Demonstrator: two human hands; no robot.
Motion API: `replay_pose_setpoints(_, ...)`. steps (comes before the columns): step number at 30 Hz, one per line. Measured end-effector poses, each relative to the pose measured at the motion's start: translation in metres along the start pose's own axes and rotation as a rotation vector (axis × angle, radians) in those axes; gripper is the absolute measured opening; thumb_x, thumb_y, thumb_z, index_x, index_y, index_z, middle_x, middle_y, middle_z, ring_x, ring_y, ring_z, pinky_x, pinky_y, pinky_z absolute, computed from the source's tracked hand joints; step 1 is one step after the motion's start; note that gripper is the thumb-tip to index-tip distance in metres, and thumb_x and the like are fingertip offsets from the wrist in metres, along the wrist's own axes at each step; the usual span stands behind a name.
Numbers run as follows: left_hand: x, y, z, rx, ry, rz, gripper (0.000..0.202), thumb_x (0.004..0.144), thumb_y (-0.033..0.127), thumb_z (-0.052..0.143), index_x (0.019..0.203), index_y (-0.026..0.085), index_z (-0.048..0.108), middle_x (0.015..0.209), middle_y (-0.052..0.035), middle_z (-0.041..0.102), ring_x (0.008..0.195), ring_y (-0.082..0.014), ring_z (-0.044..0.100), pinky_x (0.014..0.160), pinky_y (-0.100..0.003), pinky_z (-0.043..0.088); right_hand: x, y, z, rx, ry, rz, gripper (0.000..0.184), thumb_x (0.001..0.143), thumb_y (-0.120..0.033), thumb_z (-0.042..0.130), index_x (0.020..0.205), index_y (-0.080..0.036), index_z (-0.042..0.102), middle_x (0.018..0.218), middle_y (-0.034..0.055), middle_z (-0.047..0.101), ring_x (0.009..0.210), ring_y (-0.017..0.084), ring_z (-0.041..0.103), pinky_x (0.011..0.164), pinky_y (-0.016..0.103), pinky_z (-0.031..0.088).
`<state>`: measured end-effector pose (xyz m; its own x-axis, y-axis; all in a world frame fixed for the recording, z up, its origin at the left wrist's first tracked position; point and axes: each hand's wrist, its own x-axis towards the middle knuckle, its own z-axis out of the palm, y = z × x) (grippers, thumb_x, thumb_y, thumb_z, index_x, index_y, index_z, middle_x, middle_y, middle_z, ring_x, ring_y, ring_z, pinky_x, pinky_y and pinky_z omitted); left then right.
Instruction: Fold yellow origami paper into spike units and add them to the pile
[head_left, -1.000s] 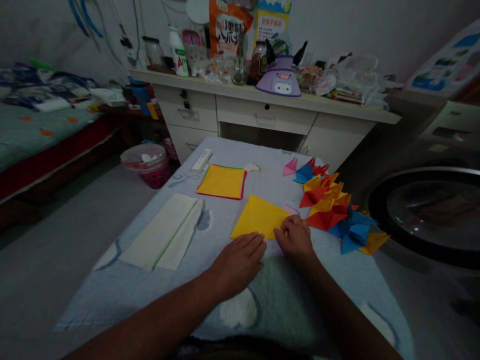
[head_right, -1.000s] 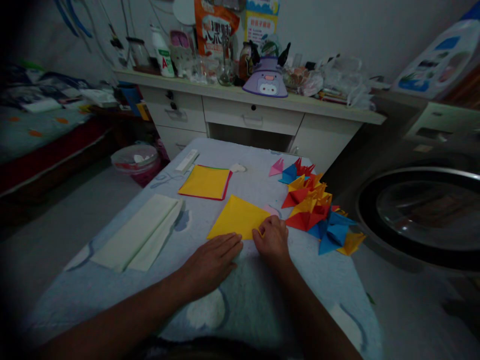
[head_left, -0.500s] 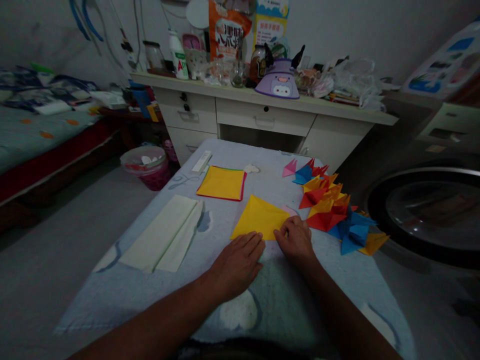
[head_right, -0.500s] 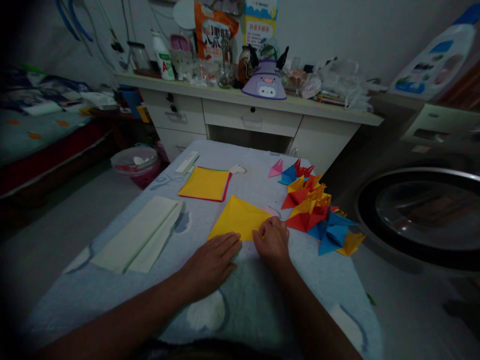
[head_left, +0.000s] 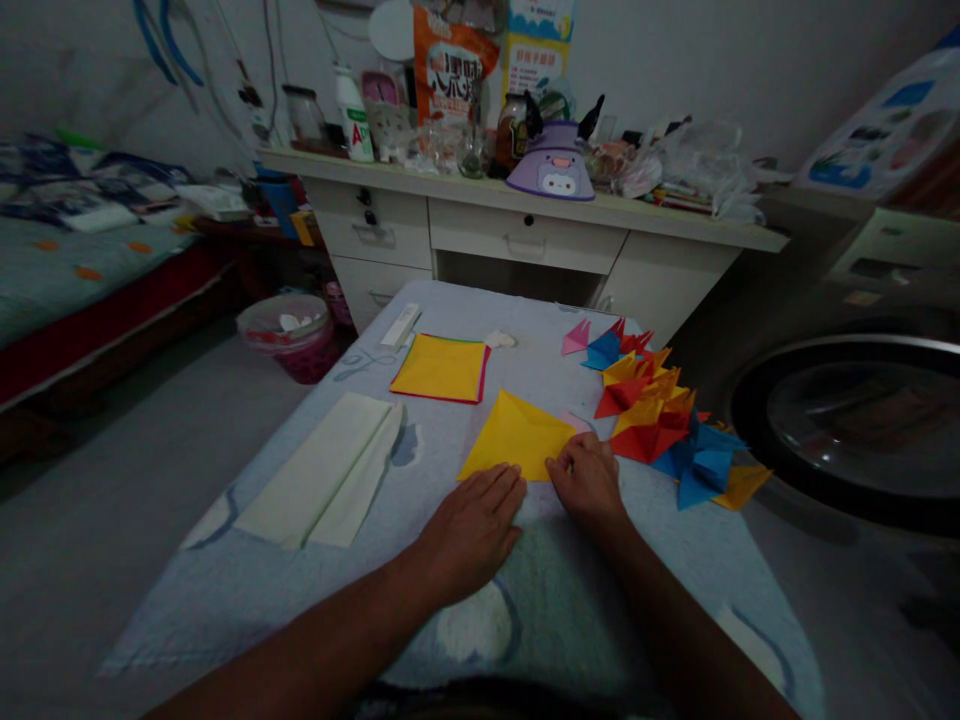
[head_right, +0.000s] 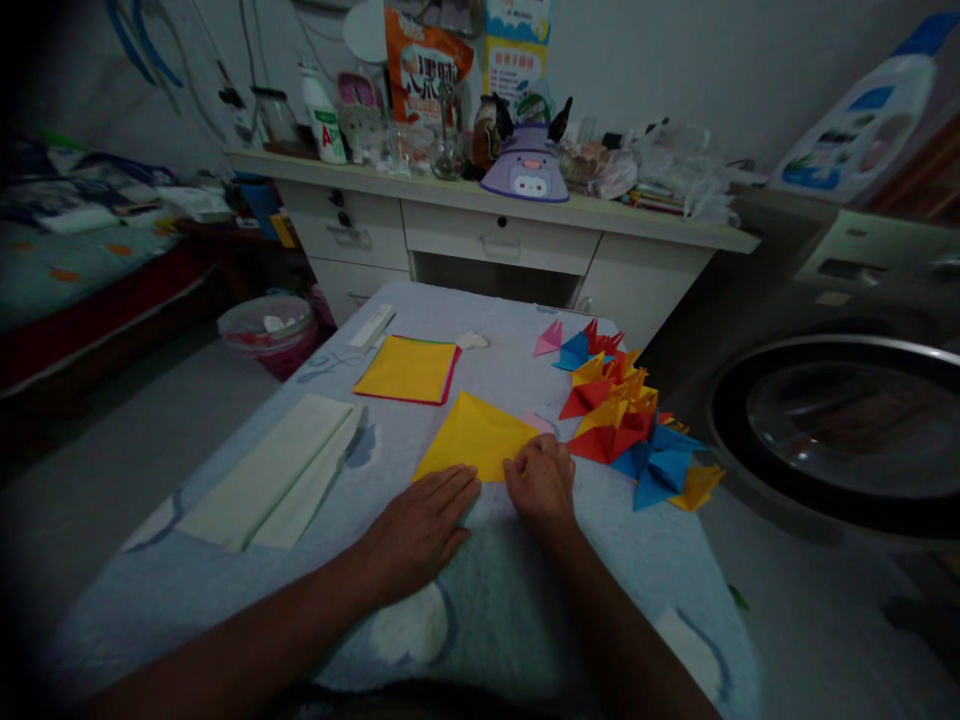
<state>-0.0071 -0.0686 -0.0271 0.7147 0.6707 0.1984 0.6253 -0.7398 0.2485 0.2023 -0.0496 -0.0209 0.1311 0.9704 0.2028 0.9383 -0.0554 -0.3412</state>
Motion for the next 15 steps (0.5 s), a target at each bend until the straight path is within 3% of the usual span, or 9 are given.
replay_pose_setpoints(6, 0.001, 0.0, -0.001, 0.006, -0.008, 0.004, 0.049, 0.092, 0.034, 0.049, 0.138, 0.017, 0.043, 0.146, -0.0114, 0.046, 0.135, -0.0243, 0.041, 0.113, -0.041, 0.034, 0.0, 0.0, 0.003, -0.022, 0.025, -0.015, 0.019, 0.081, -0.032, 0.061, 0.067, -0.02, 0.057, 0.091, 0.0082, 0.056, 0.086, 0.024, 0.048, 0.072, 0.035, 0.033)
replay_pose_setpoints(11, 0.003, 0.0, -0.002, 0.022, -0.018, -0.005, 0.049, 0.091, 0.034, 0.051, 0.137, 0.017, 0.045, 0.145, -0.0115, 0.047, 0.134, -0.0254, 0.043, 0.113, -0.042, 0.034, -0.003, -0.005, -0.001, -0.056, 0.051, -0.025, 0.013, 0.081, -0.031, 0.061, 0.085, -0.019, 0.058, 0.094, 0.009, 0.056, 0.088, 0.026, 0.047, 0.075, 0.038, 0.033)
replay_pose_setpoints(15, 0.003, 0.001, -0.003, 0.027, -0.014, -0.006, 0.047, 0.09, 0.032, 0.051, 0.135, 0.018, 0.047, 0.143, -0.0117, 0.049, 0.132, -0.0257, 0.045, 0.111, -0.043, 0.036, -0.008, -0.013, -0.01, -0.047, 0.06, -0.189, 0.009, 0.083, -0.022, 0.057, 0.091, -0.02, 0.059, 0.1, 0.009, 0.057, 0.092, 0.025, 0.046, 0.078, 0.039, 0.032)
